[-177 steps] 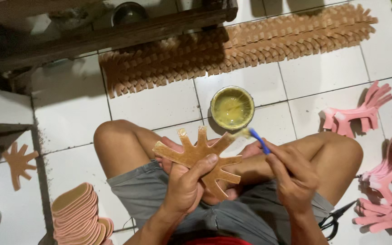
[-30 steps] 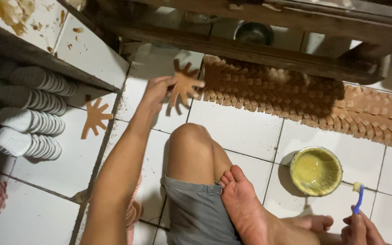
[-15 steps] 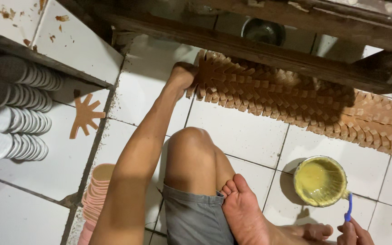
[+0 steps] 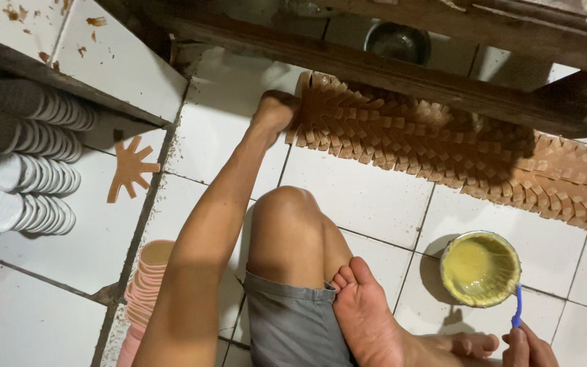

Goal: The person sits on the floor and applies a yellow adhesive to the edges of brown and pink plastic parts using a toothbrush. They dip the brush into a small bowl of glue, coat the parts, and place them on the floor. The person also pours more liquid from a metal can into the bowl and stirs it.

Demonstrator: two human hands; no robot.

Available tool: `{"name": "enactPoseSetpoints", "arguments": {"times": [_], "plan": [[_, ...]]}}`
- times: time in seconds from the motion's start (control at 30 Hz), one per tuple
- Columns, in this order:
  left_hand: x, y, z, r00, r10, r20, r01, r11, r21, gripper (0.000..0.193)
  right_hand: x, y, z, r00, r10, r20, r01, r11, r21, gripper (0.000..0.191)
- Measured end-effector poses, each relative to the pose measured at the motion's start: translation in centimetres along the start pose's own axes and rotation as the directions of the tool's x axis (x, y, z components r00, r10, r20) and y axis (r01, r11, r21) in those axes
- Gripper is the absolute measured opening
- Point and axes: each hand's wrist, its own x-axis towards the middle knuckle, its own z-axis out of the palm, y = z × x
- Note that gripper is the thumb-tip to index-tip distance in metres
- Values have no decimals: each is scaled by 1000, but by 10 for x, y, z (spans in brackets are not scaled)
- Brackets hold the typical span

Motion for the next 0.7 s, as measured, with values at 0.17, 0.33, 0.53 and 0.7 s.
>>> {"name": "enactPoseSetpoints", "arguments": {"times": [0.17, 0.33, 0.53, 0.7], "plan": [[-5, 4, 0, 982, -189, -28, 191, 971, 147, 28, 0, -6, 2, 1000, 2, 3, -1, 1000, -19, 29], [-1, 0, 4, 992, -95, -80, 108, 979, 171, 29, -3, -14, 6, 999, 27, -23, -27, 999, 24, 30], [-6, -25, -34, 985, 40, -167, -36, 999, 26, 23, 6, -11, 8, 999, -35, -6, 35, 999, 7, 28], [-57, -71, -152, 810, 380, -446, -387, 919, 80, 24, 7, 7, 14, 999, 32, -33, -27, 988, 155, 28]]}}
